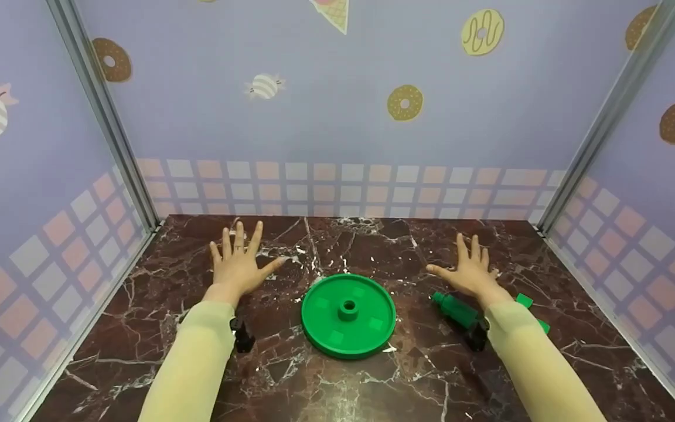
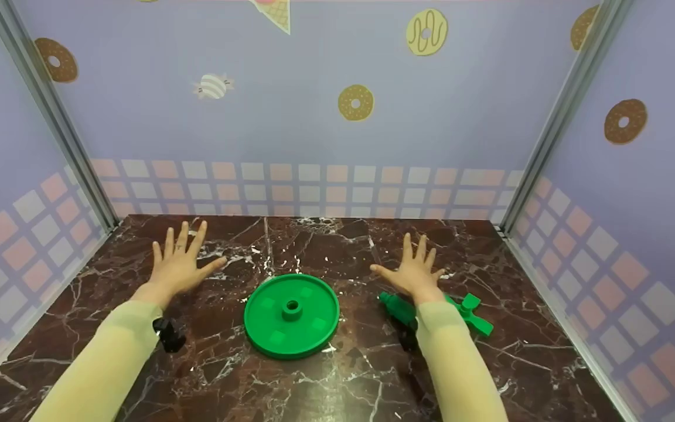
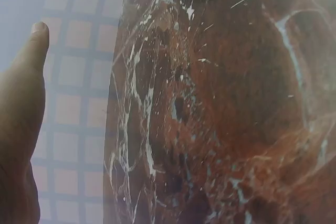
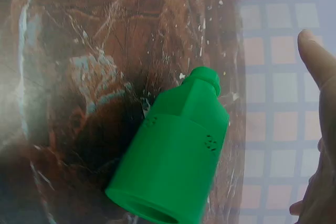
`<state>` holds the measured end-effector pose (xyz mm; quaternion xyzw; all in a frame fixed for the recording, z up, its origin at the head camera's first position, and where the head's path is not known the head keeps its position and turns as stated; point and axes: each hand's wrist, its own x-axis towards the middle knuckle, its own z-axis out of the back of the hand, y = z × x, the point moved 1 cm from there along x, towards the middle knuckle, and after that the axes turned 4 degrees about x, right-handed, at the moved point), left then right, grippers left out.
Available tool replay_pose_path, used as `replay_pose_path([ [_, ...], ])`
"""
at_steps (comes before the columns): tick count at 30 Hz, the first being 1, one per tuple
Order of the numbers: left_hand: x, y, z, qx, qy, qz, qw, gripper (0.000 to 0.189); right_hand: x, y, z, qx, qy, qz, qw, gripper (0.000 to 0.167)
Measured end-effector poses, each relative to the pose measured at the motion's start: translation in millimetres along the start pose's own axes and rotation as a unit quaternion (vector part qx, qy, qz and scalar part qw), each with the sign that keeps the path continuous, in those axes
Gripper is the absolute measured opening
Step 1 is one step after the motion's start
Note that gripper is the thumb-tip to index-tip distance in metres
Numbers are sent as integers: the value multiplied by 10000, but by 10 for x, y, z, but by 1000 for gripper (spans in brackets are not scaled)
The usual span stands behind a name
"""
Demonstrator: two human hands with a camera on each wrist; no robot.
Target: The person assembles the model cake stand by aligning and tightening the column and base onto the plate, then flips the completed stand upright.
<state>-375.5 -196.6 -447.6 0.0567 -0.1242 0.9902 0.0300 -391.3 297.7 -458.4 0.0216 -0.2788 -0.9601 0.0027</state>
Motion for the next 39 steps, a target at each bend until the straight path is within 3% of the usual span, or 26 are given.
replay_pose_path([
  [8, -143, -34, -116, -647, -50, -131, 9978, 102, -218, -202, -70, 950, -115, 317, 9949, 106],
  [15, -344, -134, -272, -1230, -284, -313, 9915, 101, -478, -367, -173, 1912, -442, 425, 9796, 90],
  [19, -481, -214, -384, -1559, -214, -383, 9868, 99, -593, -439, -247, 2467, -631, 322, 9665, 83],
  [25, -648, -329, -567, -2189, 18, -570, 9741, 95, -698, -499, -374, 3339, -861, 288, 9382, 76],
  [31, -753, -424, -700, -2367, 365, -665, 9686, 93, -747, -576, -477, 3909, -816, 227, 9165, 72],
  [33, -773, -453, -726, -2370, 444, -697, 9680, 93, -757, -592, -495, 3963, -763, 232, 9147, 72],
  [39, -805, -526, -787, -2159, 500, -889, 9711, 94, -758, -599, -529, 3800, -656, 282, 9222, 76],
])
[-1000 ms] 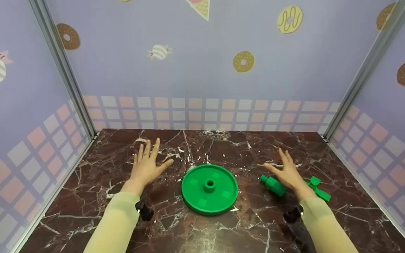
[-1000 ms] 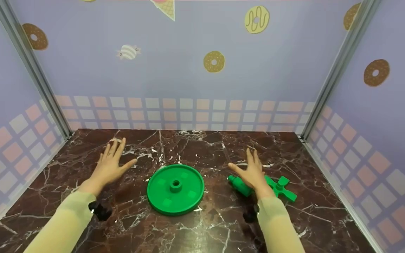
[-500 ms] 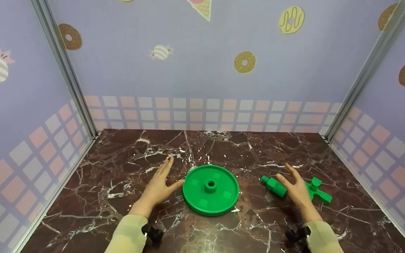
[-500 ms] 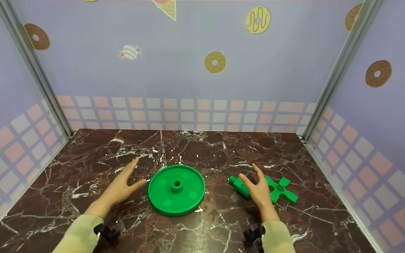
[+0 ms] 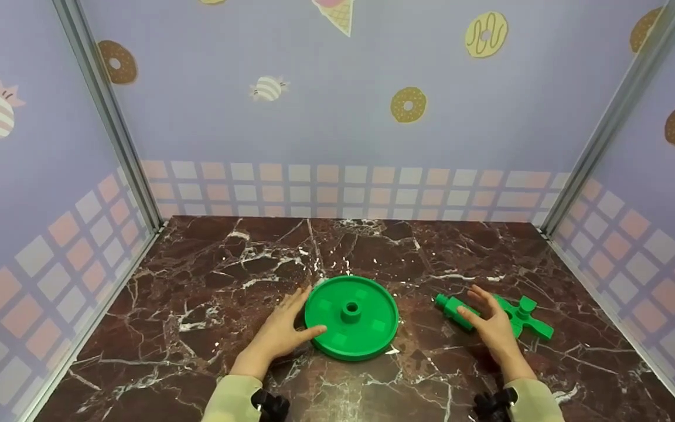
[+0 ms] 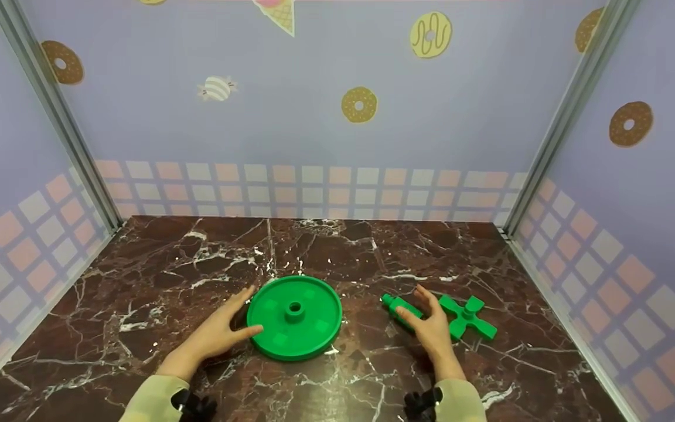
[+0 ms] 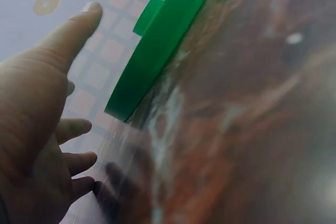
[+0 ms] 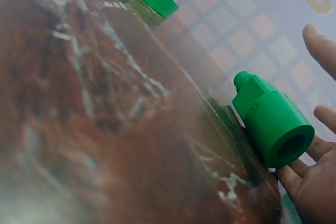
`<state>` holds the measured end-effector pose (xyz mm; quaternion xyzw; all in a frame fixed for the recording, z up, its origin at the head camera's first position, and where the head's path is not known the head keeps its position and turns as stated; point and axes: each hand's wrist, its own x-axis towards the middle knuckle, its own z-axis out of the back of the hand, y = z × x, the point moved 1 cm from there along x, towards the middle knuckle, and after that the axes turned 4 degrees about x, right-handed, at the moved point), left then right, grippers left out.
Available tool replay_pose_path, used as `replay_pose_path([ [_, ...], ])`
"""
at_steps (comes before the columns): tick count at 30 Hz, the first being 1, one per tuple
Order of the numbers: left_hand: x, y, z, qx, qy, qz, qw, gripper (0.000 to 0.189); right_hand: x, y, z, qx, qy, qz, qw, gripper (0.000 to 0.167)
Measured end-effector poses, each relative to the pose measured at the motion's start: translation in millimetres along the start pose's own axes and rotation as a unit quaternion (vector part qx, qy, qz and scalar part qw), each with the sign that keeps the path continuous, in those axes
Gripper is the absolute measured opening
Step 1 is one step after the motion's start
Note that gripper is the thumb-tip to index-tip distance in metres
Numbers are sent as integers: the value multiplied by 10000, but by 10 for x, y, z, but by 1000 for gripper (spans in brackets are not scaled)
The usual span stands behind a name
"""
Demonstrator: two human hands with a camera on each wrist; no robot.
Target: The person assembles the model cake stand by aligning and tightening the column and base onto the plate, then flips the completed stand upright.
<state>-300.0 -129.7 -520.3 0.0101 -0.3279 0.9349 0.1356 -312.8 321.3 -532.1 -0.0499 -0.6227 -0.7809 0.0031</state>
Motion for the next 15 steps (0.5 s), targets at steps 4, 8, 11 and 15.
replay_pose_path([
  [4, -9, 11, -52, 288, 168, -30, 9994, 95, 2, -25, -21, -118, 62, 27, 9999, 78],
  [8, -25, 44, -97, 474, 354, 6, 9982, 98, -12, -49, -29, -354, 113, 64, 9993, 82],
  [11, -27, 60, -115, 512, 334, -35, 9981, 99, -16, -56, -30, -505, 136, 126, 9986, 84],
  [15, -24, 73, -131, 544, 337, -76, 9979, 99, -23, -70, -21, -744, 129, 162, 9970, 83],
])
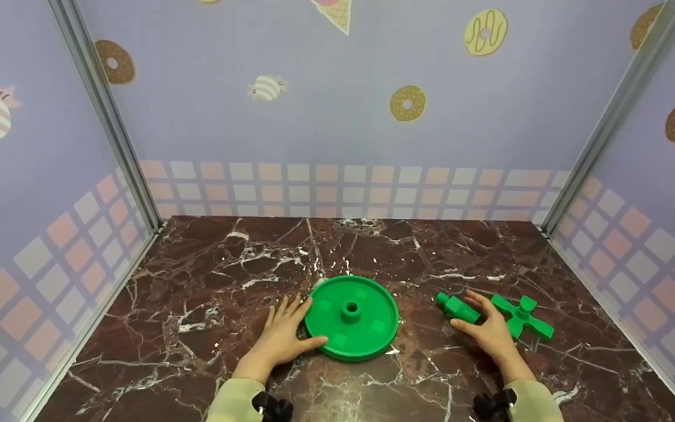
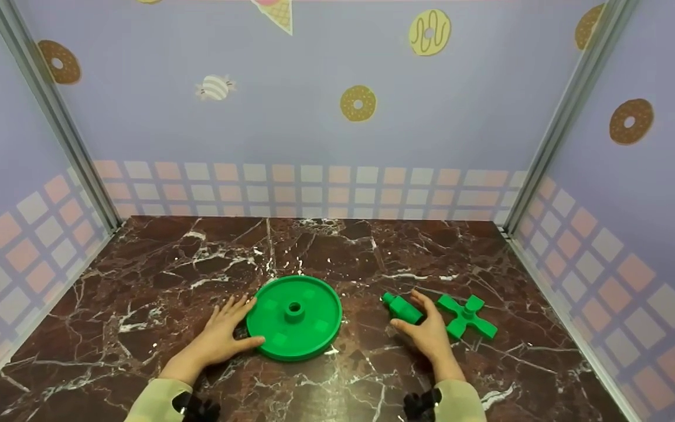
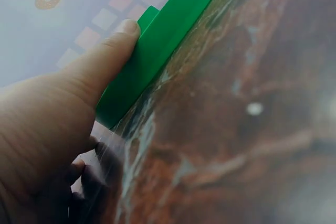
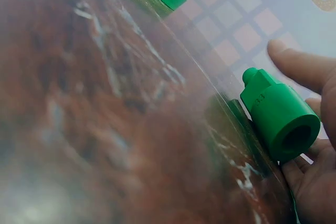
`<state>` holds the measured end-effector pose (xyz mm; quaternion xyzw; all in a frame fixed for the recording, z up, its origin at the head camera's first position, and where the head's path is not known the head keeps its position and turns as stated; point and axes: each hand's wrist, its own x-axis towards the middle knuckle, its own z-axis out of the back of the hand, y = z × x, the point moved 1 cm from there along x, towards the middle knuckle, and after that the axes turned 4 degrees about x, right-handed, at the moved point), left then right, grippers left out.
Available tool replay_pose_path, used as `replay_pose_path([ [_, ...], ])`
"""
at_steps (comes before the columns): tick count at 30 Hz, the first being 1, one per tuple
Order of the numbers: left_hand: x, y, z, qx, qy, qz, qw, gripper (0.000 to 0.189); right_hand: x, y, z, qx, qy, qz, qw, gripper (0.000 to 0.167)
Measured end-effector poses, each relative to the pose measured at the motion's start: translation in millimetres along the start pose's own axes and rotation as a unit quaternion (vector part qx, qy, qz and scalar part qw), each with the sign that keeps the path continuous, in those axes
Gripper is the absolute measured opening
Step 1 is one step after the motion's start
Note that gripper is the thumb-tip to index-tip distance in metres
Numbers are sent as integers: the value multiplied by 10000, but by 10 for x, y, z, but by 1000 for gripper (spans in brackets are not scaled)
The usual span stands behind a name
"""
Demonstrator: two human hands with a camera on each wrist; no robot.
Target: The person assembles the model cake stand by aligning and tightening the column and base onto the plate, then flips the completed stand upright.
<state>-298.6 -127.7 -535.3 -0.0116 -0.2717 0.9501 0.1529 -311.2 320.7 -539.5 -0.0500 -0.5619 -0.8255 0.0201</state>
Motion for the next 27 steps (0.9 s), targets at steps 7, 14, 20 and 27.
replay_pose_path([
  [7, 4, 4, 0, -37, -63, 9, 10000, 99, 3, -11, 22, -453, -92, -74, 9989, 79],
  [14, 5, 19, -16, 3, -162, -33, 9999, 98, 4, -24, 29, -705, -264, -173, 9970, 69],
  [20, -1, 11, -14, -14, -186, -56, 9998, 98, -15, -10, 15, -967, -447, -163, 9942, 61],
  [27, -11, -4, -11, -47, -166, -49, 9998, 98, -12, -25, 10, -1047, -570, -135, 9928, 56],
])
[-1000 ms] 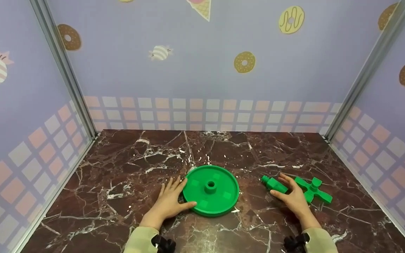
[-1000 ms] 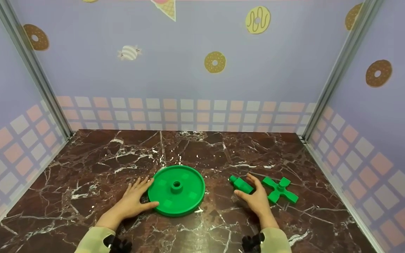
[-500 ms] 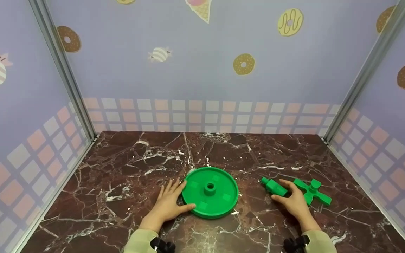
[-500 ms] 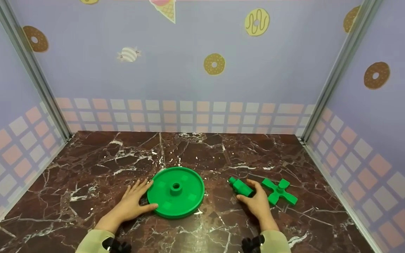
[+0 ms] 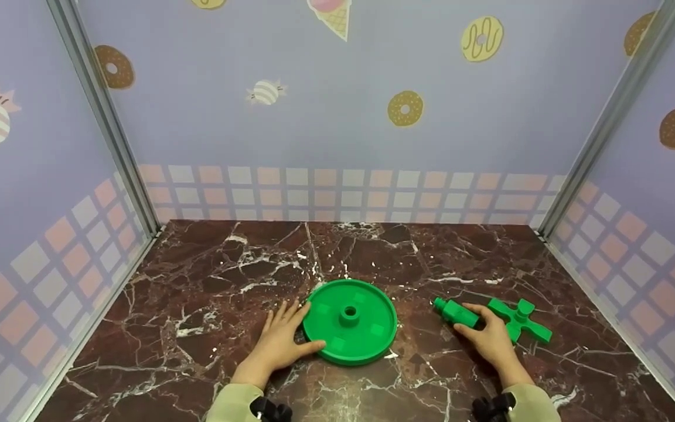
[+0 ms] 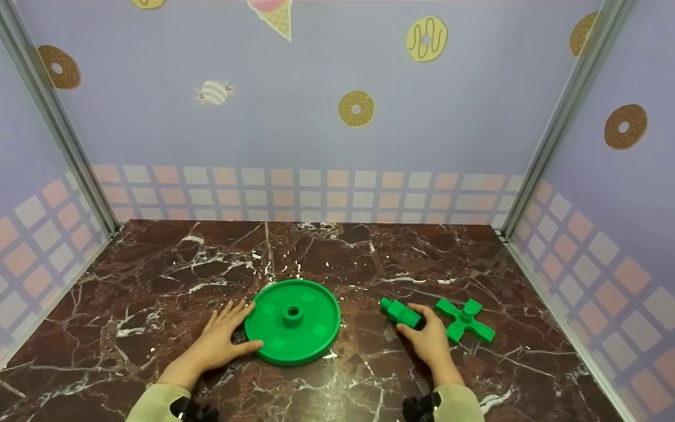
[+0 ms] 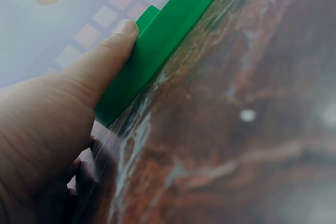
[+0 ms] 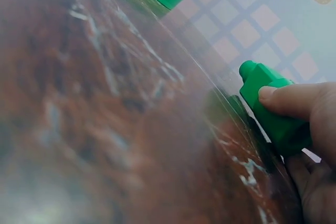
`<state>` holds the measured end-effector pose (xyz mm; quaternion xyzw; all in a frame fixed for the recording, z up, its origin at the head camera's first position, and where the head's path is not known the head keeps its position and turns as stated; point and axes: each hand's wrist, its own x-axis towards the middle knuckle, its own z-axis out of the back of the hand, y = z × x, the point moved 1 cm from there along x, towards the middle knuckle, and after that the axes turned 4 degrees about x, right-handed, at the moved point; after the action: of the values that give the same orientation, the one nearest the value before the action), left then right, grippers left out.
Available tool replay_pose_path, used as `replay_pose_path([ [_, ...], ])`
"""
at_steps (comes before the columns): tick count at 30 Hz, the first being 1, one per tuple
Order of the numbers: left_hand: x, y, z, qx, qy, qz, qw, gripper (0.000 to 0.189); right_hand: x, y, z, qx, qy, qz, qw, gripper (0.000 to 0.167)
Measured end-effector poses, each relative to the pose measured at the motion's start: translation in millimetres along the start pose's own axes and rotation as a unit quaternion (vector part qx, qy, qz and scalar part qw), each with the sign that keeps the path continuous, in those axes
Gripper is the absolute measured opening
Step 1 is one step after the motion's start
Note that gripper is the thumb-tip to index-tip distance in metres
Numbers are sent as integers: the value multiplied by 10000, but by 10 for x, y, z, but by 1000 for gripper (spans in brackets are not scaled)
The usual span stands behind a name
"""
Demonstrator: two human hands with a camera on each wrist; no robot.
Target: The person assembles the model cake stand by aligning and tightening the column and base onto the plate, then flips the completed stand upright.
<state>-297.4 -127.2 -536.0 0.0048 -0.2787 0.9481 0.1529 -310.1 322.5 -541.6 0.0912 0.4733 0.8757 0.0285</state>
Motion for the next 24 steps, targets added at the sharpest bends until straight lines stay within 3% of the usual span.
replay_pose_path([
  [12, -3, 3, 12, 36, 16, 48, 10000, 97, -10, 56, -23, 520, -300, 484, 9970, 56],
  [24, 5, 13, -3, 30, -18, 21, 10000, 98, -37, 160, -73, 1431, -413, 581, 9871, 55],
])
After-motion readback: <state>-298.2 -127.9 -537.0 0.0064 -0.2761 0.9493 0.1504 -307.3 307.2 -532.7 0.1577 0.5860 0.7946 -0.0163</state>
